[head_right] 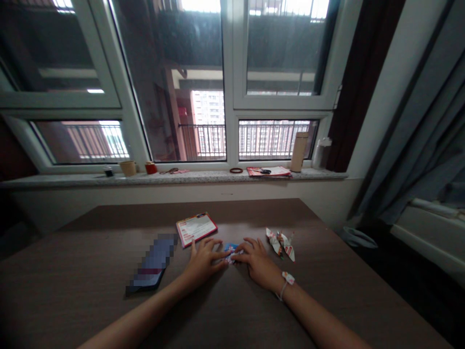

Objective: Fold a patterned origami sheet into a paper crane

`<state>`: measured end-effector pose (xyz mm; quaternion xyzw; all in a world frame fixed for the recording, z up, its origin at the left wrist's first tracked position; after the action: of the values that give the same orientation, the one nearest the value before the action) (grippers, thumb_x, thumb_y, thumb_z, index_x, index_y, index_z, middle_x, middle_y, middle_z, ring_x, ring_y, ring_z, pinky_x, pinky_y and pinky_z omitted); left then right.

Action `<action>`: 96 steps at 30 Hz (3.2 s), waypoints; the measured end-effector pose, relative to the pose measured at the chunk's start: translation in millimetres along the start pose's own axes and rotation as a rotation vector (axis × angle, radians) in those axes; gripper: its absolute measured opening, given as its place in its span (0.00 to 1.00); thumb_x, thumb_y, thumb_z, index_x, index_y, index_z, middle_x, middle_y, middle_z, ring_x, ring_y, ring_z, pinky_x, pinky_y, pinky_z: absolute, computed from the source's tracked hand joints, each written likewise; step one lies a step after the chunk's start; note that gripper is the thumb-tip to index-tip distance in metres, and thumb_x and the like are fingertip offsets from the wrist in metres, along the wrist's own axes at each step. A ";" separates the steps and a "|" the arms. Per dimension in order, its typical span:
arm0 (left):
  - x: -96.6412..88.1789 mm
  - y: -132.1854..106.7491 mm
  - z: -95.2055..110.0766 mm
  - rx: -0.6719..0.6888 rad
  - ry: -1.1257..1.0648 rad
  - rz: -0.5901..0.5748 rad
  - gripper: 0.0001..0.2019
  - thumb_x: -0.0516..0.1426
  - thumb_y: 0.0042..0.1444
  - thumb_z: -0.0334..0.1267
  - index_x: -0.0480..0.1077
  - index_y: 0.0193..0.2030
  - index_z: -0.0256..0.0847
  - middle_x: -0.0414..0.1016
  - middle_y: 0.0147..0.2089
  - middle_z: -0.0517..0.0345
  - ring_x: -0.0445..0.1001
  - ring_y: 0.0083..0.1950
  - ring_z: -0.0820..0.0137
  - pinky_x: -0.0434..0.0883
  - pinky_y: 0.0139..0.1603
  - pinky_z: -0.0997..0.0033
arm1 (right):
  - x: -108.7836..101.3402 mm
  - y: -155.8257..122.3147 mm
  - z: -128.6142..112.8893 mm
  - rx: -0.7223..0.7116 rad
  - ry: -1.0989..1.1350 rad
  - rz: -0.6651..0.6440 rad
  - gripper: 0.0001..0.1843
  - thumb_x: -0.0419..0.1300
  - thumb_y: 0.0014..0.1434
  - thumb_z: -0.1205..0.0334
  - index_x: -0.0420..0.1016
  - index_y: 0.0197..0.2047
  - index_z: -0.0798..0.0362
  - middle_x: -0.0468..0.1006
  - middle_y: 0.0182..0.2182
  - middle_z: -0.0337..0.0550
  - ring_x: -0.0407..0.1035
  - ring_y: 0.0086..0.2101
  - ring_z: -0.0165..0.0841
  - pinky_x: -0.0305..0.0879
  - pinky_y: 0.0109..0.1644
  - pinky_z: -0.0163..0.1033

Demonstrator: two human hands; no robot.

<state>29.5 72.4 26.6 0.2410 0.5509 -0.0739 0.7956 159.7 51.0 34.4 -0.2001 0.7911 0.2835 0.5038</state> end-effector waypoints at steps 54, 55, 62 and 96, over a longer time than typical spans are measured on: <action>-22.4 -9.0 36.0 0.330 0.259 0.062 0.13 0.58 0.58 0.53 0.74 0.49 0.62 0.67 0.62 0.61 0.57 0.66 0.52 0.23 0.64 0.28 | -8.3 -0.9 -4.8 -0.042 -0.018 0.099 0.20 0.51 0.63 0.71 0.78 0.45 0.39 0.72 0.54 0.38 0.50 0.63 0.40 0.43 0.67 0.60; -23.3 -9.2 35.6 0.322 0.258 0.066 0.13 0.58 0.58 0.54 0.74 0.49 0.63 0.67 0.62 0.61 0.57 0.66 0.51 0.23 0.63 0.28 | -6.6 0.0 -4.5 -0.046 -0.017 0.090 0.20 0.50 0.63 0.72 0.78 0.45 0.39 0.72 0.53 0.38 0.50 0.63 0.40 0.43 0.67 0.60; -27.0 -10.4 37.6 0.308 0.267 0.069 0.13 0.58 0.58 0.54 0.74 0.49 0.62 0.67 0.63 0.61 0.57 0.66 0.50 0.21 0.63 0.27 | 2.6 3.1 -3.1 -0.060 -0.029 0.040 0.23 0.49 0.60 0.77 0.77 0.44 0.41 0.72 0.53 0.37 0.53 0.62 0.40 0.40 0.67 0.61; -4.8 2.9 12.8 -0.030 0.004 0.083 0.05 0.60 0.57 0.43 0.77 0.38 0.50 0.74 0.55 0.58 0.60 0.62 0.51 0.39 0.62 0.25 | -15.6 2.2 6.8 0.005 0.104 0.250 0.07 0.59 0.62 0.60 0.78 0.42 0.46 0.72 0.48 0.43 0.63 0.52 0.37 0.57 0.59 0.46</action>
<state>39.6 68.3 35.4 0.2518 0.5430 -0.0319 0.8005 169.5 57.5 46.9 -0.1133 0.8355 0.3315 0.4233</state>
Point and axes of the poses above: each hand's wrist, its own y-axis towards the middle knuckle, its own x-axis out of the palm, z = x × y, the point moved 10 cm from there along y, towards the middle knuckle
